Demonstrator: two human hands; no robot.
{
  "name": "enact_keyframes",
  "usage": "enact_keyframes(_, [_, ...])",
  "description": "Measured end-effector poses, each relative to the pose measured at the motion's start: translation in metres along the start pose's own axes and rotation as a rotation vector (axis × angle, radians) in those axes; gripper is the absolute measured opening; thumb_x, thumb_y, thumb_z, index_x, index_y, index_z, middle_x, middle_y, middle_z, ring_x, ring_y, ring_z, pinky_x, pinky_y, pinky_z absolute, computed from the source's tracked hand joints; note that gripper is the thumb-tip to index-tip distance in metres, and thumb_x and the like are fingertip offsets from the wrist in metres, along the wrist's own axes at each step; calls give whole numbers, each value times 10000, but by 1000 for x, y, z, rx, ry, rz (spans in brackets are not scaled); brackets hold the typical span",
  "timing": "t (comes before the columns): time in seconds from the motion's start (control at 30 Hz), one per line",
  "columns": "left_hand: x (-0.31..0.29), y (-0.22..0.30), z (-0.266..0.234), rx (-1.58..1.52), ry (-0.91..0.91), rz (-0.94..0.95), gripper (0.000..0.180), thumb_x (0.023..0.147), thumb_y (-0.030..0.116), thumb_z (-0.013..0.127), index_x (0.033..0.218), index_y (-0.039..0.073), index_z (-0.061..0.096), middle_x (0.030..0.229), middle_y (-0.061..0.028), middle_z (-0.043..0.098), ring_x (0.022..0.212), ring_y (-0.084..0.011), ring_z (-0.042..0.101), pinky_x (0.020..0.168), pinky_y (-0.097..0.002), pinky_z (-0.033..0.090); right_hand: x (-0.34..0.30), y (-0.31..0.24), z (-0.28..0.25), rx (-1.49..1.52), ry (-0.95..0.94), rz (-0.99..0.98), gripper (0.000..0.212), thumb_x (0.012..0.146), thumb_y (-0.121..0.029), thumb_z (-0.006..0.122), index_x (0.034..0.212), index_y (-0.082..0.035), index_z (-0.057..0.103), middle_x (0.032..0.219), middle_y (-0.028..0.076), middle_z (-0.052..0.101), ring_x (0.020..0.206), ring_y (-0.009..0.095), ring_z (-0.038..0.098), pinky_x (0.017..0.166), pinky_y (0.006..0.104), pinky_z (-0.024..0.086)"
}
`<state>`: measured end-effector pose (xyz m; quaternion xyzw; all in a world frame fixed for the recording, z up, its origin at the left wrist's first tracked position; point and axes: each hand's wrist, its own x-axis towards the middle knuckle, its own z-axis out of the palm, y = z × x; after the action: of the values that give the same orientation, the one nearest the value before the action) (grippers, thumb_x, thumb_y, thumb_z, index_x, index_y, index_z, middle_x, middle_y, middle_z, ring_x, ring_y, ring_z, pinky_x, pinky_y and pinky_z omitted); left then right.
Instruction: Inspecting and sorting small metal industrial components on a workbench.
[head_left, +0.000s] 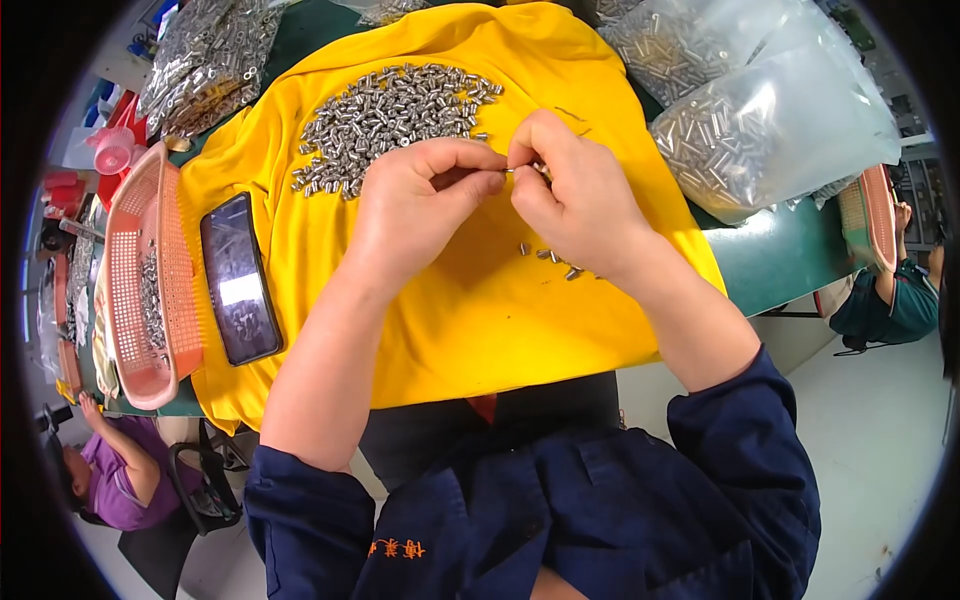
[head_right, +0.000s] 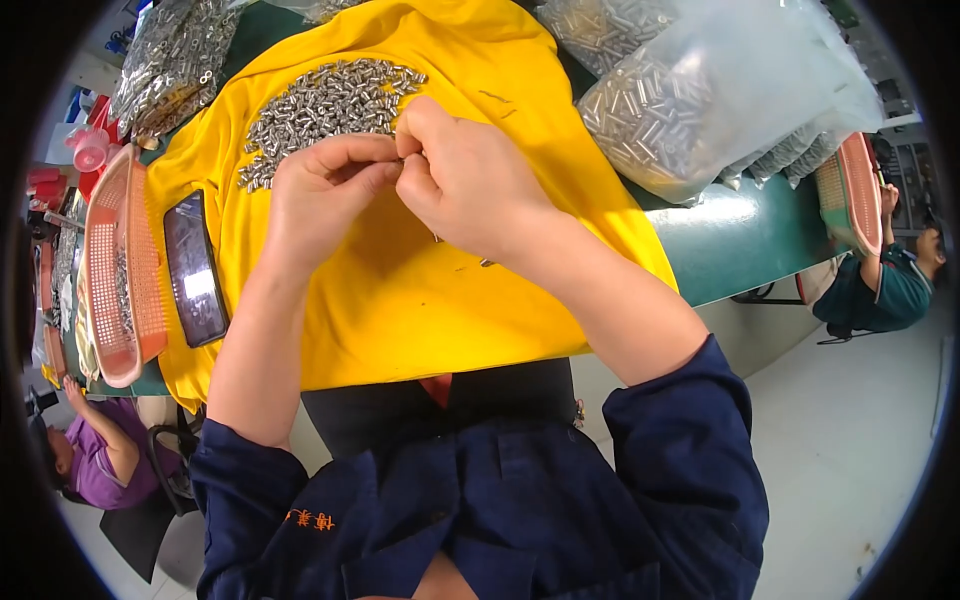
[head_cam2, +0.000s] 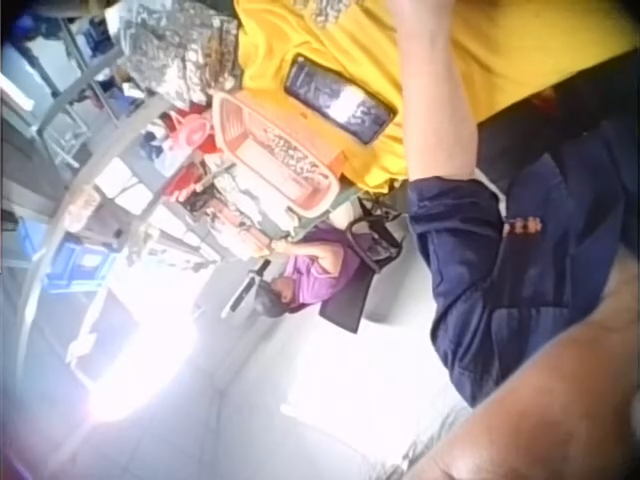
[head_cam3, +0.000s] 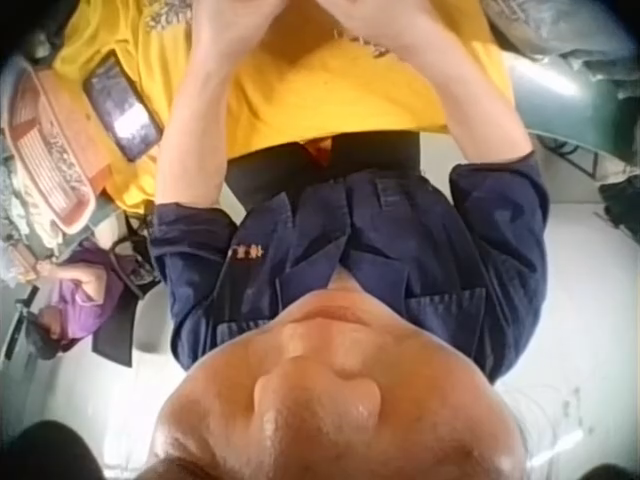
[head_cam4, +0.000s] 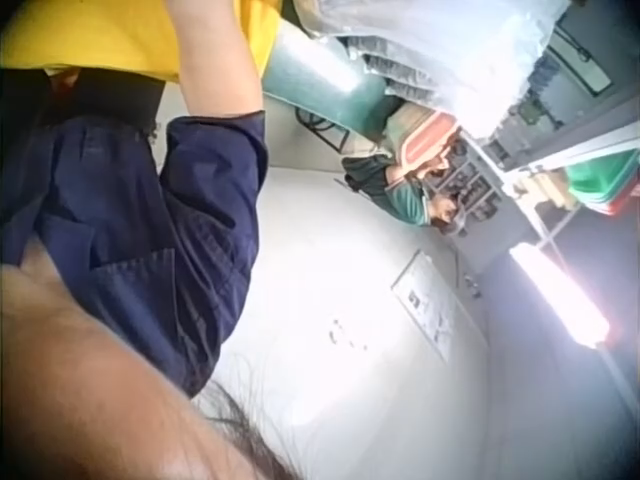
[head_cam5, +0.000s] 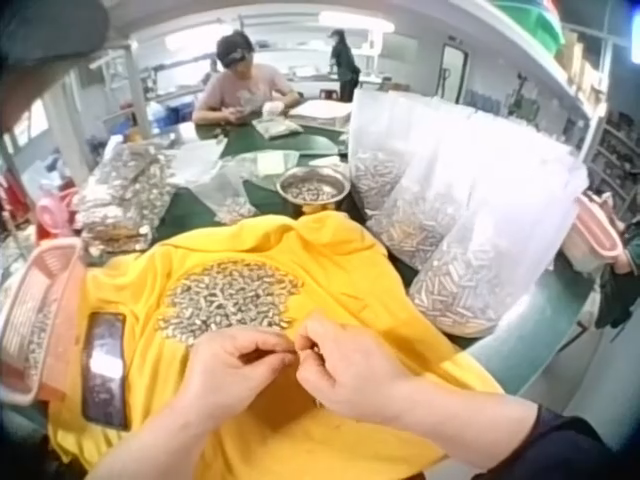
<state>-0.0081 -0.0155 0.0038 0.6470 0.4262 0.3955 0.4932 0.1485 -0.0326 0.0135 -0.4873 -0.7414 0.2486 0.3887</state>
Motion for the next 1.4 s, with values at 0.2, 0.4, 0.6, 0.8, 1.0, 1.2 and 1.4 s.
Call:
enact_keyframes(0.2, [6, -5, -12, 59, 126, -20, 105, 738, 36, 584, 837, 24, 618, 743, -18, 610, 657, -79, 555, 616, -190, 444, 6, 12, -9, 536, -12, 314, 90, 732, -102, 491, 780, -32, 459, 645, -9, 448, 571, 66, 391, 507, 231, 348])
enact_keyframes(0.4, [6, -5, -8, 228, 34, 161, 119, 753, 17, 567, 863, 22, 614, 799, -28, 592, 732, -82, 545, 640, -190, 436, 4, 3, -5, 296, 40, 140, 67, 722, -67, 470, 775, -27, 456, 628, 46, 470, 559, 121, 432, 520, 249, 368])
enact_keyframes(0.6, [4, -5, -9, -171, 51, 17, 127, 780, 32, 554, 897, 23, 601, 834, -15, 567, 738, -97, 537, 665, -207, 439, 3, -2, -5, 220, 66, 41, 74, 714, -55, 469, 780, -23, 456, 634, 75, 488, 550, 159, 455, 519, 265, 381])
enact_keyframes(0.8, [4, -8, -10, -763, -94, -220, 128, 794, 36, 549, 919, 11, 562, 839, -54, 579, 751, -123, 556, 703, -235, 465, 2, -3, -4, 273, 64, 49, 72, 719, -58, 472, 782, -24, 465, 644, 63, 491, 546, 133, 448, 511, 252, 376])
enact_keyframes(1.0, [3, -7, -6, -766, -124, -236, 124, 787, 35, 558, 908, 10, 566, 830, -63, 590, 744, -140, 574, 691, -249, 482, 2, -2, -6, 314, 46, 48, 69, 722, -60, 474, 779, -22, 467, 645, 55, 490, 553, 124, 446, 508, 244, 375])
enact_keyframes(1.2, [2, -9, -5, -745, -125, -214, 125, 784, 32, 561, 906, 7, 570, 828, -70, 593, 744, -143, 578, 694, -250, 481, 2, -6, -7, 302, 17, 27, 59, 729, -63, 469, 770, -21, 461, 649, 68, 516, 551, 143, 518, 512, 264, 403])
enact_keyframes(1.4, [2, -4, 0, -533, -67, -141, 109, 772, 14, 568, 876, -20, 579, 810, -81, 603, 734, -136, 583, 690, -232, 477, -1, -4, -4, 24, 27, -21, 67, 722, -71, 474, 766, -22, 459, 624, 112, 519, 526, 239, 523, 495, 323, 401])
